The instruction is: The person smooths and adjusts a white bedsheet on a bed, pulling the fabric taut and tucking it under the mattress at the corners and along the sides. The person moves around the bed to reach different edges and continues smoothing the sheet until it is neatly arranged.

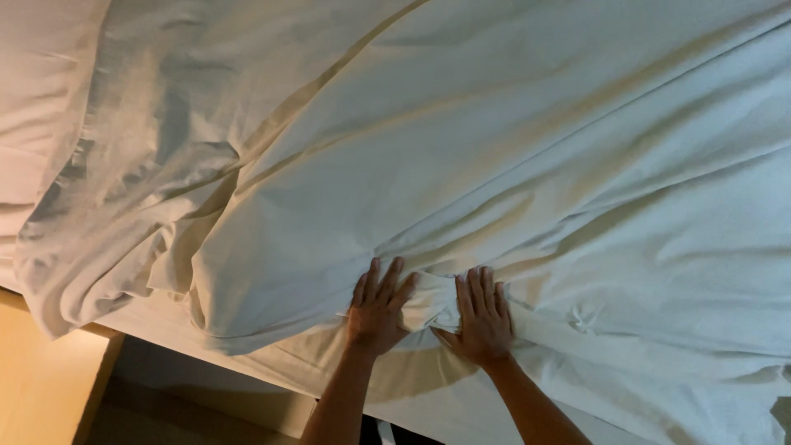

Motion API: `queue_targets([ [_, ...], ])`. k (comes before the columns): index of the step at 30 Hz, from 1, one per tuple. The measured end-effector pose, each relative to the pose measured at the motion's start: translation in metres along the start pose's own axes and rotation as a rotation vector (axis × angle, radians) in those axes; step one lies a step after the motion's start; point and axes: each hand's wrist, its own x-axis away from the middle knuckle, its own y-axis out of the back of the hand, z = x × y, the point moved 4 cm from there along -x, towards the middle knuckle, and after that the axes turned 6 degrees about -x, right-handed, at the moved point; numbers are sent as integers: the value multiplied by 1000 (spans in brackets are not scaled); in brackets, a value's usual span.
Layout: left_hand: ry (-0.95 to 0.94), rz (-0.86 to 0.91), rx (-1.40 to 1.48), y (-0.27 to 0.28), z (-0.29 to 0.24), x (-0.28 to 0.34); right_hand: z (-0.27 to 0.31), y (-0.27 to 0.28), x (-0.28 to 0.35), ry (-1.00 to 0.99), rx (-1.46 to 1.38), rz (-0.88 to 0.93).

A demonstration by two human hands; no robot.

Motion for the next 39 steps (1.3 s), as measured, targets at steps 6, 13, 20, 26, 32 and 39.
queue_targets([
  [6, -25, -41, 5, -6, 3, 2, 0, -2, 1, -19, -41, -23],
  [13, -53, -176, -14, -15, 8, 3, -6, -17, 3, -10, -3, 9],
  [20, -66, -262, -75, -20, 10, 7, -6, -20, 5, 37, -3, -53],
  [26, -27, -152, -21, -17, 6, 5, -7, -20, 8, 39, 11, -30],
  [32, -24, -177, -33, -17, 6, 6, -13, -31, 9, -7, -10, 41],
  [39, -26, -264, -87, -27, 6, 7, -22, -41, 11, -6, 0, 49],
])
